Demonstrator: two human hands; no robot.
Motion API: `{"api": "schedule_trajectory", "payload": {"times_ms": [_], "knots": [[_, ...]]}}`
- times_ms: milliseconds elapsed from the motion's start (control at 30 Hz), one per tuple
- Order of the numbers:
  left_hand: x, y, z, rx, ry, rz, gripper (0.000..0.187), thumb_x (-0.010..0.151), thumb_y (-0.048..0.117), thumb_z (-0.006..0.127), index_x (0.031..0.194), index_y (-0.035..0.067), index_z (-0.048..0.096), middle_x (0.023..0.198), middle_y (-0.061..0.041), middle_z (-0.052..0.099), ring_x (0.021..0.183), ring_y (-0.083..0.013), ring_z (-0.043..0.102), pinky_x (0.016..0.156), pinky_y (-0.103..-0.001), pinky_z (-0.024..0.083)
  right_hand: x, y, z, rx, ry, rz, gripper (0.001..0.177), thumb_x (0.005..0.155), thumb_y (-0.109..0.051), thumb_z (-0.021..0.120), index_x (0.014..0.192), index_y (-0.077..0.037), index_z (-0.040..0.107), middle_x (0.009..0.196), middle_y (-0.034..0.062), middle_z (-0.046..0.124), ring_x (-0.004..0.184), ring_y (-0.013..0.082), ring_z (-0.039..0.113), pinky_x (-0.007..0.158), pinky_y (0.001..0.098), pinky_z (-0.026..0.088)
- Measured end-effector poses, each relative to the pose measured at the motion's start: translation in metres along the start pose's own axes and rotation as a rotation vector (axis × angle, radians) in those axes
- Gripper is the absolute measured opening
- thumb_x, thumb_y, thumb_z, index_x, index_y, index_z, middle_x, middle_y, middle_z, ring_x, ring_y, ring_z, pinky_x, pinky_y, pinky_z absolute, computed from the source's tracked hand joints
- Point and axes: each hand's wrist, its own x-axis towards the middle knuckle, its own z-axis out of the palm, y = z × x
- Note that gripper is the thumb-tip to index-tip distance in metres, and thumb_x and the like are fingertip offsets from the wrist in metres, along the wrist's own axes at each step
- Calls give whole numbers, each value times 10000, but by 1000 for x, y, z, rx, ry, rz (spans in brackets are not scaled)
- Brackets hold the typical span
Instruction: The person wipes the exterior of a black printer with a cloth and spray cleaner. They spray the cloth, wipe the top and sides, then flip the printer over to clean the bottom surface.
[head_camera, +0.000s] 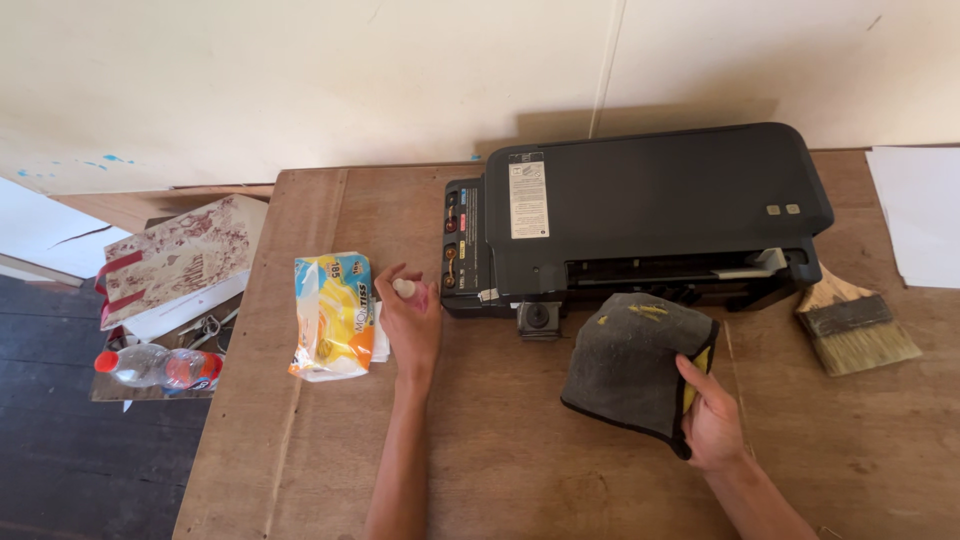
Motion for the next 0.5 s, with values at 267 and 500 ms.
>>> {"api": "schedule_trajectory", "payload": {"times_ms": [267, 500], "knots": [[-46, 62, -15, -72, 188, 304, 700, 906, 21, 745, 1500, -73, 387, 1530, -286, 461, 1438, -429, 467, 1223, -508, 378, -1, -7, -2, -1, 118, 104, 510, 997, -313, 549, 1393, 8, 566, 1340, 112, 649, 1212, 236, 616, 1042, 387, 476], [-115, 116, -15, -459, -369, 360, 556, 926, 51, 696, 1427, -25, 467, 1445, -197, 578, 1368, -339, 571, 1173, -449, 449, -1, -13, -13, -50, 182, 77, 540, 1021, -363, 493, 1393, 26, 542, 1305, 131, 661, 1149, 249, 657, 992, 372, 528]]}}
